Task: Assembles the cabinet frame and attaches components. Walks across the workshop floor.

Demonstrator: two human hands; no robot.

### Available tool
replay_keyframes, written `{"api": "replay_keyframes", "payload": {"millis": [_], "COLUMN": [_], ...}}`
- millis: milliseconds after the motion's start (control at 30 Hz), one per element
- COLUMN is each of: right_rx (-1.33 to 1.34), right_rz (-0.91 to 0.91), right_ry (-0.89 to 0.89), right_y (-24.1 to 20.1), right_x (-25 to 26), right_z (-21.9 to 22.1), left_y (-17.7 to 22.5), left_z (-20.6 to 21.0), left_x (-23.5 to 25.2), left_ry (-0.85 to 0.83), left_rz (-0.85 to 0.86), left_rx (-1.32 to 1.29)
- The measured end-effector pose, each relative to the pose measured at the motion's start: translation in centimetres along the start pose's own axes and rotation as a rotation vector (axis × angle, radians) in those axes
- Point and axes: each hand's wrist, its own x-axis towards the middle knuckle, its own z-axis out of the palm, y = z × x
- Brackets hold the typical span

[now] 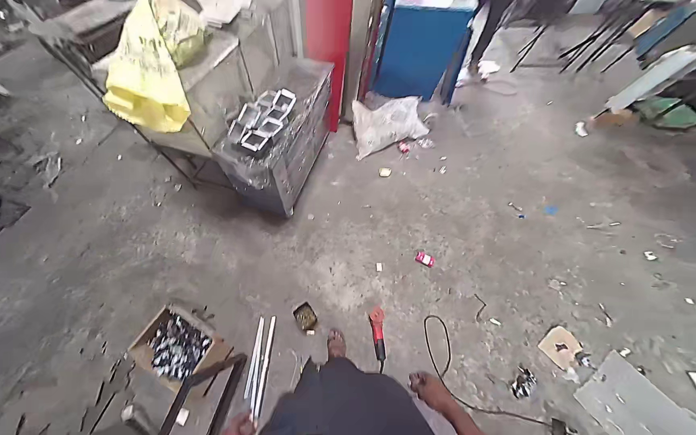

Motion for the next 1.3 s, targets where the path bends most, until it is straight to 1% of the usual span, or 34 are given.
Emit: {"api": "replay_keyframes", "payload": {"millis": [33,67,100,167,200,233,300,400,467,600,700,733,800,833,900,933,1000,1067,1133,1200,1300], "right_rx": [0.0,0.012,0.038,0.091,0.113,0.138,0.167,0.185,0.143,0.039,0.053,0.06,0.066,0.06,0.004,-0.051,-0.151,-0.153,-0.075,-0.021,-0.002], "right_rz": [0.004,0.005,-0.007,-0.027,-0.034,-0.053,-0.067,-0.056,-0.038,-0.016,-0.018,-0.017,0.012,0.023,0.029,0.034,-0.022,-0.111,-0.179,-0.238,-0.29], "right_ry": [0.006,0.037,0.088,0.154,0.167,0.18,0.171,0.139,0.103,0.046,0.06,0.059,0.042,0.038,-0.003,-0.054,-0.103,-0.064,0.003,0.061,0.078], "right_y": [-0.6,-1.1,-1.7,-3.1,-3.7,-5.2,-7.5,-10.8,-12.2,-16.7,-21.3,-23.3,-27.5,-30.3,-36.5,-39.1,-45.2,-51.4,-56.6,-61.3,-65.0], "right_x": [0.9,1.7,2.6,3.3,3.4,4.2,4.6,5.2,5.5,7.6,10.5,11.6,12.5,13.1,14.4,14.1,15.8,17.0,17.1,18.0,20.2], "right_z": [-1.0,-2.2,-3.6,-5.3,-5.9,-6.8,-7.7,-8.6,-8.5,-8.2,-7.4,-7.1,-6.4,-6.3,-6.7,-7.0,-8.1,-9.5,-10.4,-11.2,-11.9], "left_y": [-1.5,-2.5,-2.7,-2.1,-1.5,-0.7,-0.8,-1.4,-0.8,1.2,4.4,5.2,5.6,6.6,9.1,9.9,11.8,13.5,15.0,17.2,18.6], "left_z": [0.2,0.4,0.5,0.0,-0.2,-0.6,-0.6,-0.1,-0.5,-2.6,-7.0,-8.7,-12.2,-14.7,-20.1,-22.4,-27.6,-32.4,-36.7,-40.2,-42.6], "left_x": [1.1,2.6,3.8,3.2,2.0,2.0,2.2,4.2,4.5,7.4,10.2,11.8,14.9,16.5,19.6,19.9,22.3,24.4,25.4,26.6,27.0], "left_ry": [0.067,0.098,0.117,0.111,0.073,0.062,0.056,0.045,0.001,-0.05,-0.136,-0.155,-0.189,-0.2,-0.172,-0.147,-0.076,-0.032,0.016,0.064,0.064], "left_rz": [0.071,0.1,0.108,0.072,0.037,0.029,0.022,0.027,0.014,0.01,-0.006,-0.014,-0.039,-0.052,-0.042,-0.033,-0.002,0.009,0.015,0.022,0.003], "left_rx": [-0.075,-0.129,-0.14,-0.052,-0.045,-0.068,-0.132,-0.155,-0.156,-0.175,-0.17,-0.167,-0.126,-0.126,-0.139,-0.18,-0.231,-0.225,-0.247,-0.29,-0.321]}}
